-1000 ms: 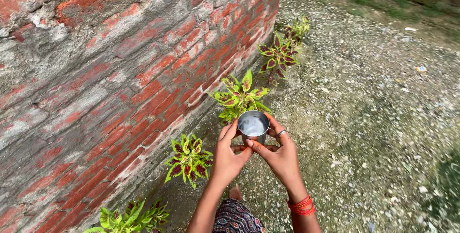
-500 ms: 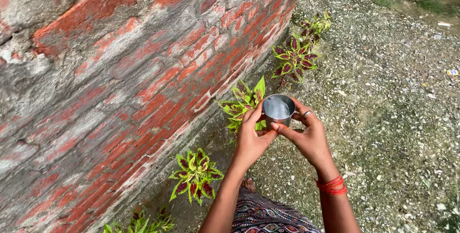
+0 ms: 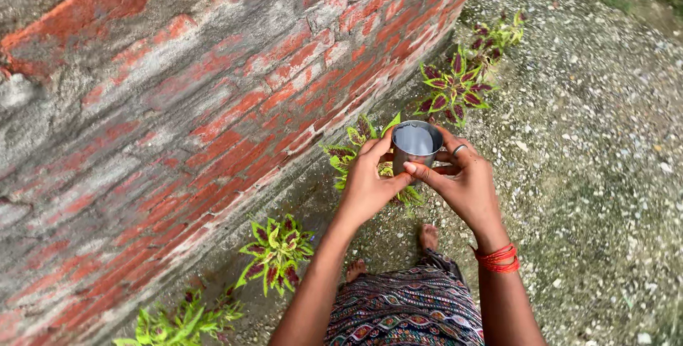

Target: The person fills a small metal cup with water from a yellow bucket and pours the water onto plants along a brick wall.

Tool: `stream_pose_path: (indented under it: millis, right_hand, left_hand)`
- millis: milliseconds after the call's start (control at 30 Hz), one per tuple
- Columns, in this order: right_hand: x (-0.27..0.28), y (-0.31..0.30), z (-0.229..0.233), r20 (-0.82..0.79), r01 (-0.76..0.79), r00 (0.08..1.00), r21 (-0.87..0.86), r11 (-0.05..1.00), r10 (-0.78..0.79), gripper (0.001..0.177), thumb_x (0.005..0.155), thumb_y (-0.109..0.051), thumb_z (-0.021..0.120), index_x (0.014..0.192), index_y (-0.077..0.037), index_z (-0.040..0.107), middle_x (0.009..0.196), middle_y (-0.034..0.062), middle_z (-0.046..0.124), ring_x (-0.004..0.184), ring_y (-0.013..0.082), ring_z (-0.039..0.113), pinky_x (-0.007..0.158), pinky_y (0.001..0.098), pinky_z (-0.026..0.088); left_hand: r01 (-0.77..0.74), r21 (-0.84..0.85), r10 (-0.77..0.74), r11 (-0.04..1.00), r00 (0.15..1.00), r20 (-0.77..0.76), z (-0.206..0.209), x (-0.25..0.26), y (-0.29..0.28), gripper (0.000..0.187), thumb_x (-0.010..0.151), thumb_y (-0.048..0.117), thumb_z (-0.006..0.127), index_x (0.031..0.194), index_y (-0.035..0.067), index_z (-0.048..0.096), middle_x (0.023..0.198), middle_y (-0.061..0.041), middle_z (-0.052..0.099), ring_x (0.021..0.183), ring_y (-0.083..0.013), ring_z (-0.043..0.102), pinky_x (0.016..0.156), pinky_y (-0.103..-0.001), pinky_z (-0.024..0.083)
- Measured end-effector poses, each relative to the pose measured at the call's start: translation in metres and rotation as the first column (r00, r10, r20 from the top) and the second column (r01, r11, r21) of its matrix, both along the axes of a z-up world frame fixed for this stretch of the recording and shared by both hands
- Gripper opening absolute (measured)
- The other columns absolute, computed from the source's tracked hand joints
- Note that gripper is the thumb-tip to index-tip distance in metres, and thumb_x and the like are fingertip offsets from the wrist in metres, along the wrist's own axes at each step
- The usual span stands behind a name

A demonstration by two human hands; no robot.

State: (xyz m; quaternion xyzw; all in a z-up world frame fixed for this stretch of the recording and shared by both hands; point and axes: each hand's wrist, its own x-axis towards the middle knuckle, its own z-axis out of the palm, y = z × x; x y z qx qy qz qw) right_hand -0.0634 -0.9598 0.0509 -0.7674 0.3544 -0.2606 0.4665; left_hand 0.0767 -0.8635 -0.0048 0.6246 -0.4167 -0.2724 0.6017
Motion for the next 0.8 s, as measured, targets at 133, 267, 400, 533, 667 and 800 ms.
stream_pose_path:
  millis: [133,267,400,533,667,800]
  right_hand:
    - [0.001,-0.03,-0.001,-0.018,-0.104,0.995,-0.032,0.994,0.103,0.073,0.073,-0.026,0.09,0.135,0.002,0.063,0.113,0.0079,0.071,0.089,0.0165,0.077,0.073,0.0291,0.063]
    - [0.003,-0.063,-0.003,-0.066,-0.21,0.976,-0.064,0.976,0.206,0.072,0.072,-0.027,0.091,0.133,0.002,0.066,0.098,0.0095,0.072,0.082,0.0154,0.077,0.07,0.0302,0.062]
    - [0.007,-0.094,-0.007,-0.007,-0.324,0.946,-0.046,0.945,0.324,0.072,0.071,-0.028,0.092,0.131,0.002,0.066,0.105,0.006,0.073,0.085,0.0132,0.076,0.073,0.0284,0.062]
    - [0.014,-0.117,-0.008,-0.041,-0.408,0.913,-0.072,0.91,0.406,0.07,0.07,-0.029,0.093,0.13,-0.001,0.07,0.096,0.0065,0.073,0.082,0.0128,0.076,0.072,0.0284,0.062]
    - [0.018,-0.133,-0.014,-0.027,-0.473,0.881,-0.047,0.88,0.472,0.07,0.07,-0.028,0.094,0.129,0.0,0.069,0.098,0.0061,0.075,0.083,0.0142,0.075,0.074,0.029,0.062]
    - [0.025,-0.144,-0.023,0.111,-0.564,0.821,0.002,0.826,0.56,0.064,0.074,-0.025,0.093,0.129,0.001,0.07,0.103,0.0078,0.073,0.094,0.0142,0.075,0.082,0.0289,0.061]
  left_hand:
    - [-0.043,0.022,0.045,0.999,0.995,-0.091,0.0,-0.003,-0.011,0.084,0.076,-0.001,0.082,0.151,0.002,0.046,0.135,-0.012,0.055,0.118,-0.0218,0.065,0.082,-0.03,0.067]
    - [-0.134,0.093,0.141,0.987,0.987,-0.071,0.006,-0.012,-0.025,0.083,0.076,0.001,0.085,0.15,0.003,0.048,0.134,-0.012,0.056,0.114,-0.0214,0.066,0.079,-0.03,0.067]
    - [-0.201,0.064,0.208,0.978,0.969,-0.133,0.005,-0.023,-0.04,0.082,0.077,0.0,0.082,0.15,0.004,0.046,0.134,-0.011,0.056,0.111,-0.02,0.068,0.08,-0.03,0.064]
    - [-0.279,0.045,0.282,0.959,0.952,-0.119,-0.001,-0.032,-0.051,0.08,0.078,-0.002,0.083,0.15,0.003,0.05,0.135,-0.009,0.06,0.11,-0.0188,0.068,0.081,-0.03,0.066]
    - [-0.346,0.028,0.346,0.938,0.923,-0.167,-0.005,-0.039,-0.06,0.08,0.078,-0.003,0.082,0.15,0.004,0.049,0.137,-0.009,0.06,0.105,-0.017,0.069,0.082,-0.03,0.065]
    - [-0.404,0.032,0.405,0.914,0.908,-0.111,-0.007,-0.042,-0.067,0.081,0.077,-0.004,0.082,0.15,0.005,0.048,0.144,-0.007,0.058,0.1,-0.0169,0.07,0.078,-0.029,0.063]
